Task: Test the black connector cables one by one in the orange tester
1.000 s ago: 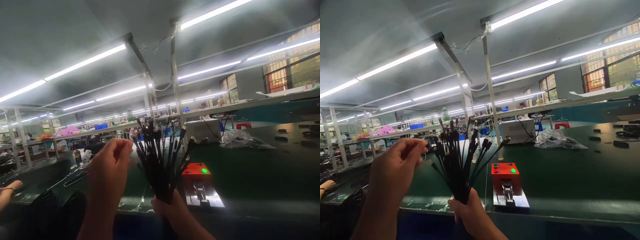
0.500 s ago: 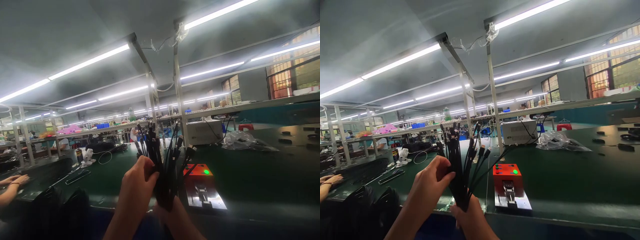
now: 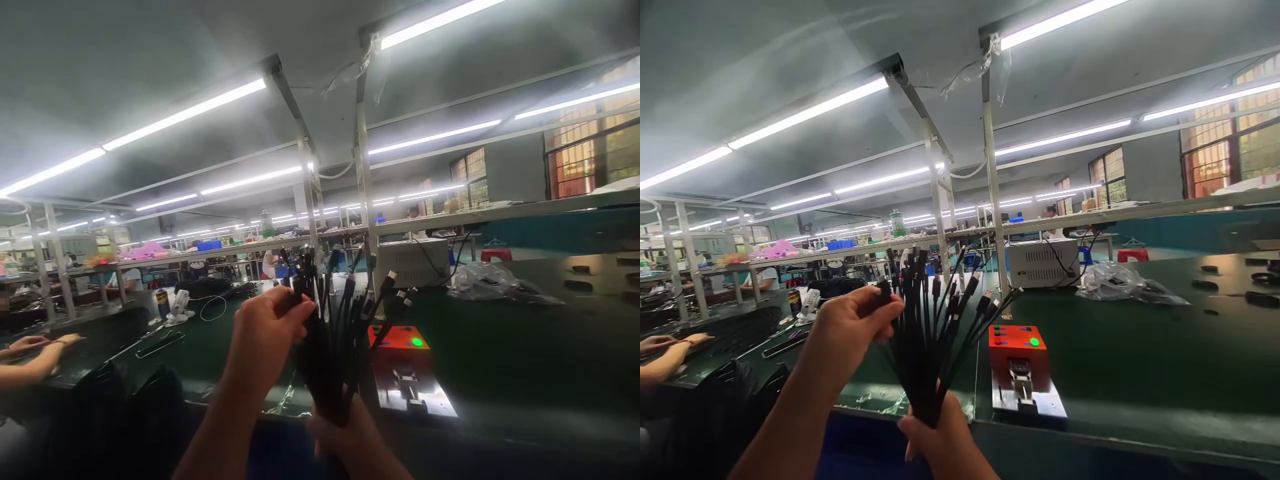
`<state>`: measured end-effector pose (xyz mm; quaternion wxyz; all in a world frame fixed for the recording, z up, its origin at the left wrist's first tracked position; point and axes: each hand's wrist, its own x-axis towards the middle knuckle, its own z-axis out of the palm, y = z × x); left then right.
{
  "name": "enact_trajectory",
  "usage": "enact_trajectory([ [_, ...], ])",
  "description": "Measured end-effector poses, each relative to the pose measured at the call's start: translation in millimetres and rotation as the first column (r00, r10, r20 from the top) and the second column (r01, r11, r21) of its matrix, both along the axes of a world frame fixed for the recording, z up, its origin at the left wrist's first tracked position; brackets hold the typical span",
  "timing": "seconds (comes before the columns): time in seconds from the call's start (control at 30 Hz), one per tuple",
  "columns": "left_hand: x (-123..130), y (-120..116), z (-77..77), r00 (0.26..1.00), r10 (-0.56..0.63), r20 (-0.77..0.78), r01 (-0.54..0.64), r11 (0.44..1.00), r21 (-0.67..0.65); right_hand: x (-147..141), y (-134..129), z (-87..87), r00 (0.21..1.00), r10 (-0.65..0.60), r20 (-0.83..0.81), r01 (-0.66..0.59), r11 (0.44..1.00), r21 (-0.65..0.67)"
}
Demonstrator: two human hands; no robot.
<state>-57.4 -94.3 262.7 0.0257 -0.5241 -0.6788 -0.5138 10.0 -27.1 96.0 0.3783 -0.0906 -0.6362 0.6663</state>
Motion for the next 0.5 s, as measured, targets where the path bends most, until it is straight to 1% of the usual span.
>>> enact_trajectory([
  [0.03, 2, -2, 5.2, 0.999, 0.032, -0.032, -0.031, 0.999, 0.016, -1, -1, -2.0, 1.0, -0.021, 0.008, 0.021, 1.0, -0.008],
  [0.07, 5, -5, 7.7, 0.993, 0.097, -0.074, -0.092, 0.993, 0.067, -3, -1, -4.1, 0.998, -0.053, 0.019, 0.053, 0.998, -0.015],
  [0.1, 9, -7, 7.0, 0.978, 0.17, -0.122, -0.152, 0.978, 0.146, -5, -2, -6.3, 0.996, -0.085, 0.032, 0.085, 0.996, -0.021],
  [0.13, 14, -10, 3.4, 0.953, 0.258, -0.158, -0.214, 0.944, 0.251, -6, -1, -8.4, 0.993, -0.111, 0.041, 0.112, 0.993, -0.025],
  [0.17, 19, -11, -2.7, 0.909, 0.341, -0.24, -0.237, 0.895, 0.378, -8, -1, -10.2, 0.991, -0.125, 0.043, 0.126, 0.992, -0.025],
  [0.2, 24, -12, -10.4, 0.904, 0.253, -0.345, -0.121, 0.925, 0.361, -10, 0, -11.7, 0.991, -0.127, 0.04, 0.127, 0.992, -0.02],
  [0.23, 28, -11, -18.5, 0.914, 0.136, -0.382, -0.037, 0.967, 0.253, -12, 1, -13.1, 0.992, -0.125, 0.03, 0.125, 0.992, -0.015],
  [0.27, 30, -9, -26.1, 0.924, 0.085, -0.373, -0.023, 0.986, 0.166, -14, 2, -14.5, 0.993, -0.116, 0.022, 0.117, 0.993, -0.006],
  [0.33, 33, -2, -35.9, 0.945, 0.055, -0.322, -0.047, 0.998, 0.035, -17, 3, -17.3, 0.993, -0.12, 0.021, 0.12, 0.993, 0.016],
  [0.37, 33, 2, -37.5, 0.949, 0.059, -0.31, -0.065, 0.998, -0.008, -19, 3, -18.9, 0.991, -0.131, 0.029, 0.13, 0.991, 0.026],
  [0.4, 33, 5, -37.1, 0.945, 0.063, -0.32, -0.08, 0.996, -0.041, -21, 4, -20.5, 0.989, -0.144, 0.039, 0.143, 0.989, 0.034],
  [0.5, 33, 9, -30.7, 0.907, 0.062, -0.417, -0.136, 0.979, -0.15, -24, 4, -24.7, 0.983, -0.18, 0.041, 0.177, 0.982, 0.058],
])
